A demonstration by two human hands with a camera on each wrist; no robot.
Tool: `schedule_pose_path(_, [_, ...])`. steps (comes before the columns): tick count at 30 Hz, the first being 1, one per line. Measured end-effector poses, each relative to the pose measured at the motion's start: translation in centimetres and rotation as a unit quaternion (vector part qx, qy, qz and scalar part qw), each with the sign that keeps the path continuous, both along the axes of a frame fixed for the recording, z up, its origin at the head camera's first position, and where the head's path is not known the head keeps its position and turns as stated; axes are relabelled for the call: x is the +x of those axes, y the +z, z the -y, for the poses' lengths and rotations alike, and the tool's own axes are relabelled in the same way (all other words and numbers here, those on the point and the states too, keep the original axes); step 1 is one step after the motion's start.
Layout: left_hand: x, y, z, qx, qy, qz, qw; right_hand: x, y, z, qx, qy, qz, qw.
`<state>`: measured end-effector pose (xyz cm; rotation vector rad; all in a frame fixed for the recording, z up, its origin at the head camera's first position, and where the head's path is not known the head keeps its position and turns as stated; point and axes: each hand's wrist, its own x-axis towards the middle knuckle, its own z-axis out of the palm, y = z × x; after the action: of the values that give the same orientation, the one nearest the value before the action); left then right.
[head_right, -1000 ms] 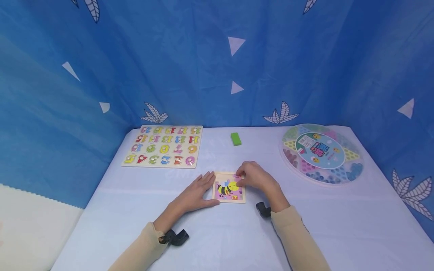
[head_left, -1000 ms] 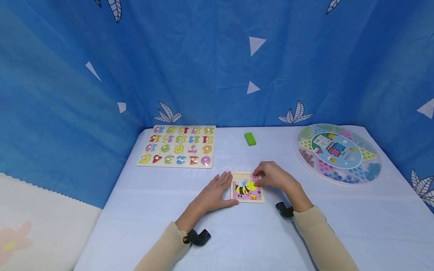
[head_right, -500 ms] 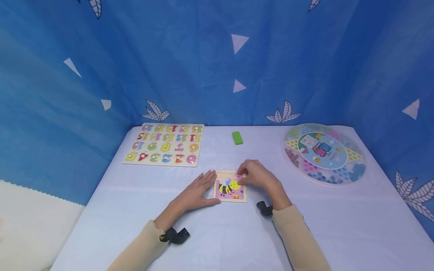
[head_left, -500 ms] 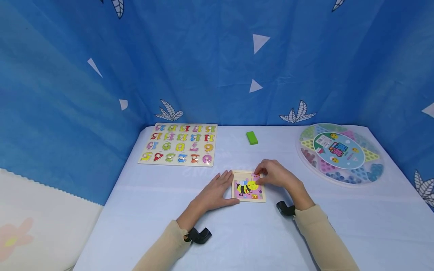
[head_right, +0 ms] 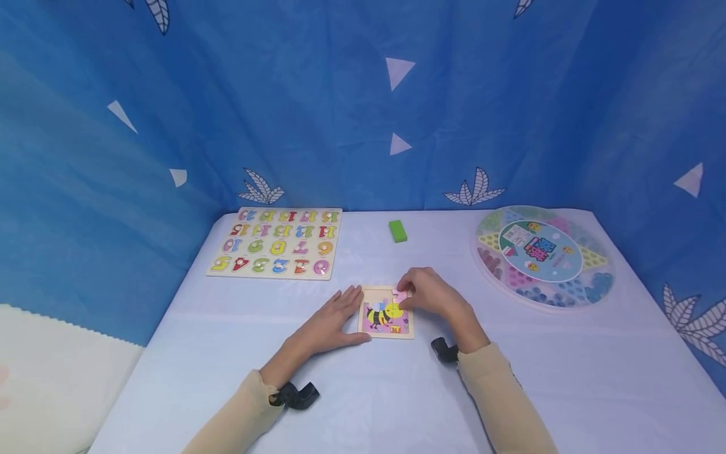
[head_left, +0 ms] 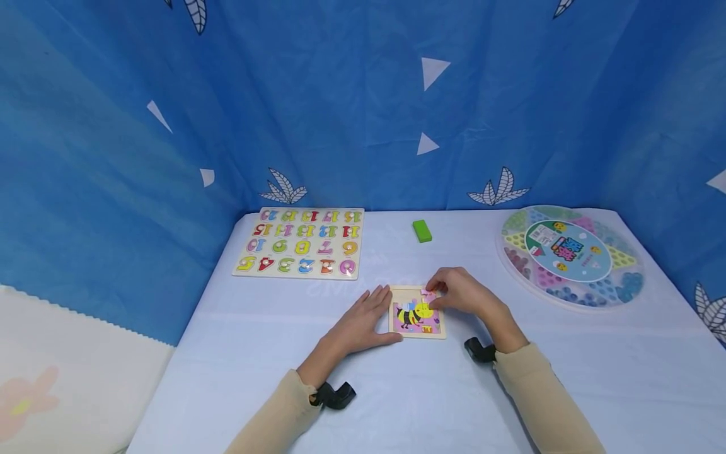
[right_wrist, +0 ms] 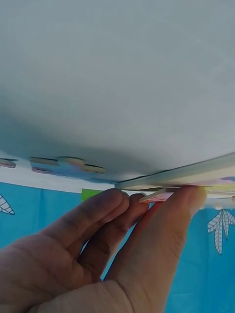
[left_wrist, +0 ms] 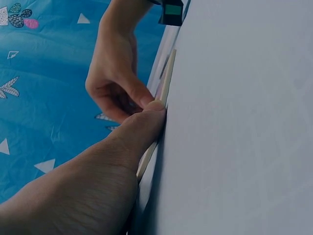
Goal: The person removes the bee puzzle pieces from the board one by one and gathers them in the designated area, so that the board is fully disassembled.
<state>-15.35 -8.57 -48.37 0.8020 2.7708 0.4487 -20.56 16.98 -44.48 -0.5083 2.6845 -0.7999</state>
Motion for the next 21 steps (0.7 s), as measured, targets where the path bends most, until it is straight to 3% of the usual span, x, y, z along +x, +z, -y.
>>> schedule_pose_path(14, [-0.09, 0.00, -0.07, 0.003, -0.002, -0.001, 1.0000, 0.05, 0.11, -0.53, 0.009, -0.003, 0.021, 1.000])
schedule_pose_path(21, [-0.09, -0.06, 0.00, -0.002, 0.000, 0.000, 1.0000, -0.01, 0.24, -0.62, 0.008, 0.011, 0.009, 1.000])
